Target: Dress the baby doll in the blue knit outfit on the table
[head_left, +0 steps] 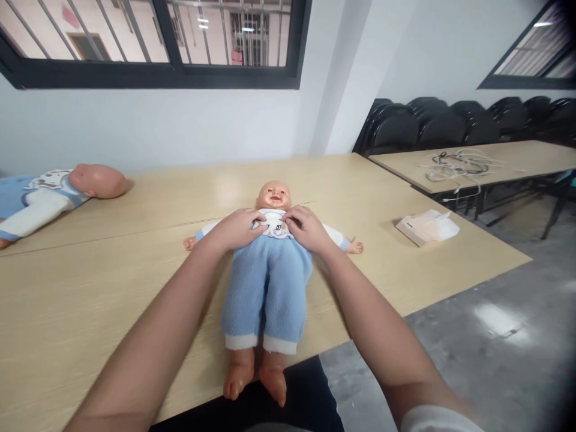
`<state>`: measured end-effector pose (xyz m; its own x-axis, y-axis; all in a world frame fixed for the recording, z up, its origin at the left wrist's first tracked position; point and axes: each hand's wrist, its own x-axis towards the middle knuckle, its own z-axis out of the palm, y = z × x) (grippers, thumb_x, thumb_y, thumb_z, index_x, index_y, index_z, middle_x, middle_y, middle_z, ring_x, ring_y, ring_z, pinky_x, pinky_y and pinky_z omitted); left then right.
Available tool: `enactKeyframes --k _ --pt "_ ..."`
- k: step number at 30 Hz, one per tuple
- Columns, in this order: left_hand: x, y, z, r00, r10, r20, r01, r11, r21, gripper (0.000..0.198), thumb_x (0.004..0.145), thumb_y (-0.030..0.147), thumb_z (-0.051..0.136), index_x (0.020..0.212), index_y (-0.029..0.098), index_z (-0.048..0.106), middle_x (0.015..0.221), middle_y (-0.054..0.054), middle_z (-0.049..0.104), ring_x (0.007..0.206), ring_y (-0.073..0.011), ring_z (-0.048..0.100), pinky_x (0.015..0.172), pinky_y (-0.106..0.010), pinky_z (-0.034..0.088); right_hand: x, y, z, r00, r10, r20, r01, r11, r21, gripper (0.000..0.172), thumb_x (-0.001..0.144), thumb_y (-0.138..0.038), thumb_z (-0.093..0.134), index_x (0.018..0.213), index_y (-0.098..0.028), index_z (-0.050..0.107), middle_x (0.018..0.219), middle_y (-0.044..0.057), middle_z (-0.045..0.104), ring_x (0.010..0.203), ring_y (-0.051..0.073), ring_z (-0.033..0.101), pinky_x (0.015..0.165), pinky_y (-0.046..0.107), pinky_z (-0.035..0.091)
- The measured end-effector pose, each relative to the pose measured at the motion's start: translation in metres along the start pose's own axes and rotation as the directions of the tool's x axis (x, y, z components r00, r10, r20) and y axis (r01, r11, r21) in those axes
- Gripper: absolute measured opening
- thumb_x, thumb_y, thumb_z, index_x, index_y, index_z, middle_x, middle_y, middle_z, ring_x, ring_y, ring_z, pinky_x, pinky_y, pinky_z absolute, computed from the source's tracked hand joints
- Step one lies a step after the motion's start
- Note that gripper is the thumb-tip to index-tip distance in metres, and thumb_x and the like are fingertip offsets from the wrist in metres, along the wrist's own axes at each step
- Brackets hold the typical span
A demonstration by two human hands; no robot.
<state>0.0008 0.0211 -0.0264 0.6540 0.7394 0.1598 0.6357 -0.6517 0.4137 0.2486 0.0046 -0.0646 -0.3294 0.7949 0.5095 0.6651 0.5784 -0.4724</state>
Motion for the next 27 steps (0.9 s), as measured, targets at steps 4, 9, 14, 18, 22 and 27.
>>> enactKeyframes --k 4,9,14,18,22,27 --pt "0.001 -0.001 -0.001 0.999 0.009 -0.035 -0.008 1.000 0.014 0.035 0.095 0.035 0.053 0.122 0.020 0.071 0.126 -0.010 0.072 0.118 -0.0279 0.064 0.105 -0.041 0.048 0.000 0.001 -0.002 0.999 0.033 -0.027 -0.034 0.999 -0.011 0.020 0.096 -0.023 0.052 0.094 -0.020 0.072 0.100 0.010 0.072 0.101 0.024 0.063 0.099 0.038 0.047" --pt "-0.007 0.032 -0.014 0.988 0.046 -0.151 -0.050 0.998 -0.027 0.023 0.094 0.034 0.056 0.103 0.022 0.073 0.113 -0.007 0.073 0.111 -0.0253 0.064 0.098 -0.039 0.049 -0.004 -0.006 -0.011 0.993 0.081 -0.083 -0.077 0.995 0.058 0.021 0.095 -0.023 0.050 0.092 -0.020 0.070 0.097 0.008 0.071 0.096 0.022 0.064 0.091 0.033 0.048" --pt "-0.033 0.080 -0.036 0.989 0.040 0.140 -0.025 0.994 -0.106 0.024 0.097 0.044 0.055 0.097 0.027 0.072 0.095 -0.001 0.075 0.085 -0.0213 0.067 0.073 -0.034 0.049 -0.007 -0.011 -0.019 0.992 0.119 -0.031 -0.116 0.990 0.075 0.023 0.099 -0.029 0.048 0.094 -0.020 0.069 0.094 0.006 0.072 0.089 0.020 0.064 0.086 0.031 0.048" --pt "-0.044 0.051 -0.029 0.994 -0.024 0.109 0.027 0.999 -0.026 0.035 0.102 0.037 0.039 0.114 0.027 0.071 0.121 -0.004 0.074 0.110 -0.0252 0.067 0.096 -0.037 0.051 -0.011 -0.001 -0.029 0.981 0.193 0.010 -0.191 0.977 -0.094 0.024 0.098 -0.029 0.052 0.109 -0.018 0.071 0.109 0.010 0.074 0.103 0.023 0.065 0.094 0.032 0.047" --pt "-0.059 -0.020 0.006 0.947 -0.212 -0.241 0.268 0.936 0.229 0.054 0.098 0.038 0.045 0.145 0.012 0.051 0.149 -0.020 0.057 0.138 -0.0381 0.052 0.117 -0.052 0.038 -0.027 0.017 -0.040 0.953 0.275 0.127 -0.239 0.940 -0.246 0.045 0.093 -0.035 0.067 0.133 -0.015 0.065 0.132 0.016 0.069 0.122 0.030 0.061 0.104 0.038 0.045" --pt "-0.093 -0.077 0.036 0.945 -0.222 -0.239 0.283 0.924 0.259 0.062 0.097 0.043 0.046 0.154 0.017 0.041 0.156 -0.017 0.052 0.142 -0.0366 0.049 0.118 -0.051 0.038 -0.053 0.036 -0.050 0.918 0.319 0.234 -0.240 0.919 -0.314 0.055 0.086 -0.042 0.078 0.136 -0.021 0.066 0.131 0.014 0.072 0.116 0.031 0.066 0.099 0.038 0.047"
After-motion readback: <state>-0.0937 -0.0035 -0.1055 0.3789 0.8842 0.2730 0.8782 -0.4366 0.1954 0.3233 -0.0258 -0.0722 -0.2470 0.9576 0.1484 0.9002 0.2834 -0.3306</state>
